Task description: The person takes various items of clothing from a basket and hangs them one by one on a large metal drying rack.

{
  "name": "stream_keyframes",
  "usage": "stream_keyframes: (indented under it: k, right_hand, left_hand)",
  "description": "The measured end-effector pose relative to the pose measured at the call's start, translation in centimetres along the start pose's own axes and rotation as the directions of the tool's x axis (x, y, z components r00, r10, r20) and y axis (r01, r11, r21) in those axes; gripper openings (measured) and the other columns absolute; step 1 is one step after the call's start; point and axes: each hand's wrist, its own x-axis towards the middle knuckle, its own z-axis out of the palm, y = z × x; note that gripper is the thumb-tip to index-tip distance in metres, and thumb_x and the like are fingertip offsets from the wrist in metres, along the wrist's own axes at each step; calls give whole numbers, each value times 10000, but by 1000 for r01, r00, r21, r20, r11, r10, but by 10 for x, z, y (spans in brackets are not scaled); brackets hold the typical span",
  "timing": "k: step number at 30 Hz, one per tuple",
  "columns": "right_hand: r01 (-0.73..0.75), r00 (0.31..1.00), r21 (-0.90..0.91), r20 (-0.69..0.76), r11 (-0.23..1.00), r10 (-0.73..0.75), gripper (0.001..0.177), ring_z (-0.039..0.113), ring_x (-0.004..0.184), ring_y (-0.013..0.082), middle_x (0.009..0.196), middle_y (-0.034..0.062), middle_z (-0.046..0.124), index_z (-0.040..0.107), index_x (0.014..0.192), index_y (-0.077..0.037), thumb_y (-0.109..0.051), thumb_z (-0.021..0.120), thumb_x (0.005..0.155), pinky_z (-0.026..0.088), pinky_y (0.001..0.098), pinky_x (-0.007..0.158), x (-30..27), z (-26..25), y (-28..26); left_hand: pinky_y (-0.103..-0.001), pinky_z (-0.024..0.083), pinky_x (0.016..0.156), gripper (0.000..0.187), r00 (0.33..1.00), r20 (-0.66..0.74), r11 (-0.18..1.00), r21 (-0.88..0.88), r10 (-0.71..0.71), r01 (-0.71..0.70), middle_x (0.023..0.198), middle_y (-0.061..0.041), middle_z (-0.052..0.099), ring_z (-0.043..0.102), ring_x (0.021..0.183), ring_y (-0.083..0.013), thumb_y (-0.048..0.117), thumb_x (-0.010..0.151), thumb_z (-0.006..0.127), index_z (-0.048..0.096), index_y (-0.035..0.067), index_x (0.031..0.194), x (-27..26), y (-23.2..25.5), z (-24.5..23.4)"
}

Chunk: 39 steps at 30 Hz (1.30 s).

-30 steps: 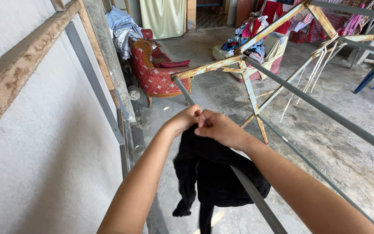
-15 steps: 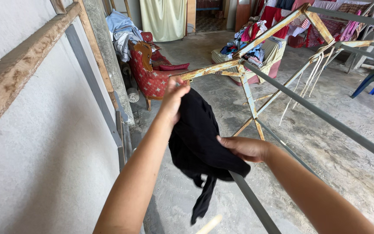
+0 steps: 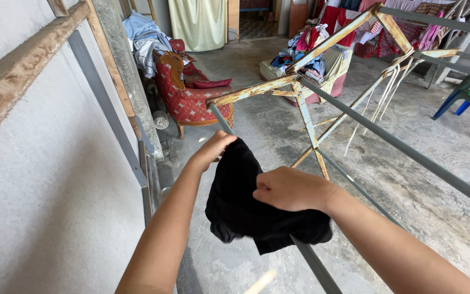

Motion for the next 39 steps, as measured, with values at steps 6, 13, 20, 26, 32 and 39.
stream_keyframes:
  k: [6, 13, 20, 26, 32, 39]
  right_hand:
    - [-32, 993, 402, 120, 915, -18, 414, 754, 906, 152, 1063, 60, 770, 696, 1187, -114, -420, 529, 964, 634, 322, 774, 10, -19, 27]
    - [-305, 949, 481, 228, 822, 218, 596, 639, 1132, 146, 1293, 39, 651, 525, 1448, -150, -523, 453, 989, 595, 347, 871, 45, 20, 89]
    - [-149, 989, 702, 103, 696, 109, 536, 671, 975, 1, 1130, -64, 705, 545, 1396, -113, -474, 614, 1006, 548, 195, 806, 56, 49, 110]
    - [-9, 984, 429, -157, 903, 84, 442, 509, 543, 136, 636, 34, 531, 523, 731, -45, -400, 648, 964, 445, 315, 522, 39, -8, 58]
    - [239, 961, 587, -25, 774, -277, 215, 685, 761, 52, 830, -50, 728, 685, 957, -133, -322, 586, 976, 550, 234, 680, 35, -5, 2]
    - [9, 953, 361, -286, 932, 102, 340, 710, 755, 170, 808, 70, 739, 713, 968, -86, -376, 537, 994, 596, 332, 750, 58, -5, 33]
  left_hand:
    - [-344, 541, 781, 629, 981, 13, 967, 164, 194, -193, 892, -101, 716, 700, 851, -228, 568, 710, 805, 684, 12, 979, 15, 5, 4]
    - [-389, 550, 800, 566, 979, -14, 806, 570, 203, -159, 926, -196, 730, 726, 862, -296, 461, 719, 877, 694, -13, 970, 48, 18, 1]
    - [-399, 549, 837, 353, 985, -3, 887, 436, 171, -152, 935, -162, 757, 724, 881, -268, 354, 839, 789, 732, 28, 961, 53, 25, 1]
    - [-353, 467, 935, 199, 977, -88, 962, -180, 193, -206, 1006, -31, 703, 628, 1026, -179, 298, 950, 652, 670, 106, 996, 33, 30, -17]
    - [-435, 427, 936, 233, 970, -93, 830, -503, 225, -241, 1023, -94, 601, 559, 1015, -280, 267, 953, 675, 585, 57, 996, 59, -27, -50]
    - [-473, 342, 1139, 707, 998, 25, 997, -61, 54, -52, 1404, -162, 541, 458, 1356, -305, 637, 904, 593, 550, 98, 1359, 39, -31, -7]
